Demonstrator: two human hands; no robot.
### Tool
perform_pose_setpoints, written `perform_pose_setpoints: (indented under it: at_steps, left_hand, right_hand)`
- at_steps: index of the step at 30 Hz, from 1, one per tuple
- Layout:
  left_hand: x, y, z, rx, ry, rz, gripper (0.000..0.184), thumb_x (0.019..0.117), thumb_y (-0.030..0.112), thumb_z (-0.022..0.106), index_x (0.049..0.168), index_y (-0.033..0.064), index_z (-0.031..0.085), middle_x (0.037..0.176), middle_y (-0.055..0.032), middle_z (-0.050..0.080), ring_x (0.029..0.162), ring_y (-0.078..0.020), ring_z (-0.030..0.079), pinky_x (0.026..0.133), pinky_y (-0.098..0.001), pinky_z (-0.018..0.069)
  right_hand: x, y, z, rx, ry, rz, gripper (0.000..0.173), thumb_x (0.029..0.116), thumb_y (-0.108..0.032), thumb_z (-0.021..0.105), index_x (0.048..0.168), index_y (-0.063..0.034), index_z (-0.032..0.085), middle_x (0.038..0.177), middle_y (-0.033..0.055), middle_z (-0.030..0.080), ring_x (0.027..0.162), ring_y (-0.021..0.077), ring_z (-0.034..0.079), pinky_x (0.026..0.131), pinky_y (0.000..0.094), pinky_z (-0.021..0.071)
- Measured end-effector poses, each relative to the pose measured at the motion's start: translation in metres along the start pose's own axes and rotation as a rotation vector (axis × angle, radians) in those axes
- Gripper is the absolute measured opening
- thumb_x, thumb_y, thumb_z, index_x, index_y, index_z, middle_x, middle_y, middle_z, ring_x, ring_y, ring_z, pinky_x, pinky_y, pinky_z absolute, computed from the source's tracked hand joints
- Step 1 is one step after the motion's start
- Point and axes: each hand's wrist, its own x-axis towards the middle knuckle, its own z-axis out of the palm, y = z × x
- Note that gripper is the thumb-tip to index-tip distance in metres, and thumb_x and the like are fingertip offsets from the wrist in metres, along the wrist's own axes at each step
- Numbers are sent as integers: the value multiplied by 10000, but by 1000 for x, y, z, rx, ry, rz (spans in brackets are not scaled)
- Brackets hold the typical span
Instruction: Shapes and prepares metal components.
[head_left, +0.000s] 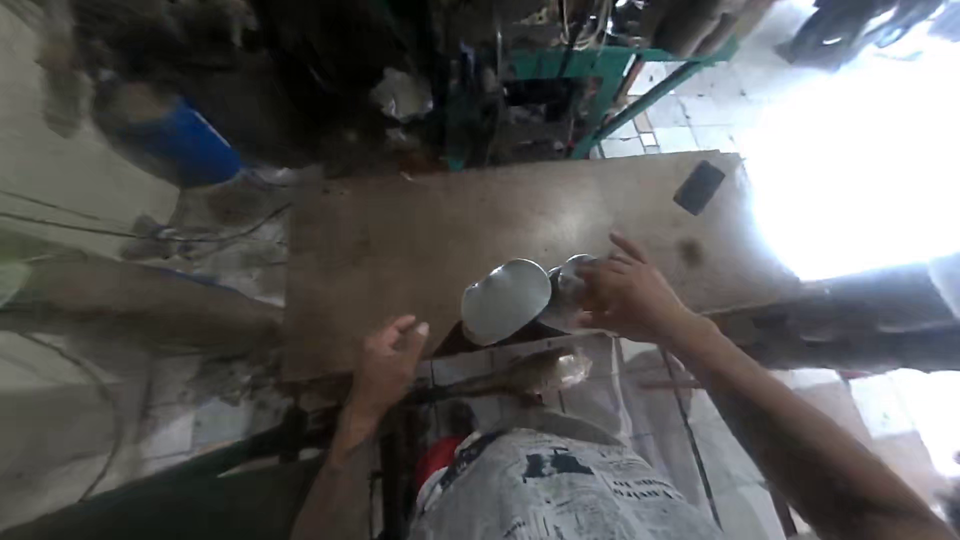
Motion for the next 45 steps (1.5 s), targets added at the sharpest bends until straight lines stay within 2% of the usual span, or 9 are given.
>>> perform_pose_setpoints:
  at_steps: [7, 11, 13, 20, 25, 28, 36, 41, 45]
  left_hand:
    - [17, 54, 52, -25, -93, 341, 259, 1008, 249, 581, 844, 80, 688, 757, 46, 605, 702, 7, 575, 642, -170, 507]
    - [55, 107, 85, 532, -626, -16, 510, 1002, 489, 591, 1308, 84, 648, 1147, -143, 703, 1073, -298, 680, 958, -532, 528]
    - [80, 110, 100, 622, -811, -130, 557, 960, 464, 662, 1387, 117, 576, 1152, -149, 684, 1080, -329, 658, 934, -575, 513]
    - [115, 76, 79, 133, -1114, -64, 299, 1006, 237, 647, 1282, 123, 628, 983, -45, 692, 761, -112, 646, 686, -310, 561]
    - [124, 70, 77, -33, -1187, -89, 322, 996, 137, 637, 1311, 81, 606, 967, -39, 696, 763, -78, 646, 695, -249, 563]
    - [124, 70, 77, -65, -1190, -102, 335, 984, 103, 640, 1315, 62, 603, 959, -53, 701, 753, -85, 646, 688, -248, 560]
    - [125, 82, 78, 38, -1161, -122, 366, 983, 84, 664, 1335, 44, 575, 986, -96, 694, 749, -117, 650, 685, -281, 566]
    - [75, 94, 90, 481, -687, 126, 478, 972, 232, 630, 1436, 171, 530, 1029, -134, 705, 881, -281, 700, 769, -534, 583]
    - [-19, 94, 50, -121, -208, 341, 355, 950, 75, 467, 1226, 35, 686, 1044, -43, 708, 957, -85, 667, 863, -299, 566]
  right_hand:
    - [3, 48, 18, 272, -99, -122, 438, 1079, -354, 432, 1151, -27, 714, 1070, 88, 729, 1108, 199, 676, 1231, 510, 305]
    - [9, 53, 8, 359, -199, -117, 489, 1096, -388, 393, 1237, -31, 695, 1197, 92, 718, 1235, 202, 628, 1263, 498, 243]
    - [9, 55, 11, 379, -163, -160, 500, 1102, -401, 374, 1195, -45, 712, 1157, 65, 728, 1206, 173, 640, 1255, 505, 251]
    - [5, 59, 15, 425, -141, -180, 500, 1104, -426, 377, 1161, -61, 713, 1116, 44, 724, 1178, 145, 644, 1257, 507, 256]
    - [-1, 58, 22, 377, -20, -185, 288, 951, -291, 681, 1069, -34, 738, 1004, 63, 742, 1045, 191, 692, 1216, 523, 325]
    - [-3, 52, 23, 316, -98, -170, 352, 779, -239, 751, 1070, -43, 725, 1008, 65, 732, 1075, 237, 673, 1231, 569, 256]
    - [-3, 48, 22, 230, -107, -178, 313, 845, -226, 683, 1100, -50, 723, 1029, 75, 732, 1079, 264, 671, 1231, 579, 239]
    - [-20, 14, 5, 54, 27, -67, 320, 891, -161, 661, 1168, -11, 712, 1149, 154, 718, 1172, 360, 647, 1171, 591, 357]
    - [-51, -54, 4, 736, 414, 130, 370, 989, -145, 450, 1298, -58, 634, 1202, 4, 674, 1108, 78, 628, 965, 304, 538]
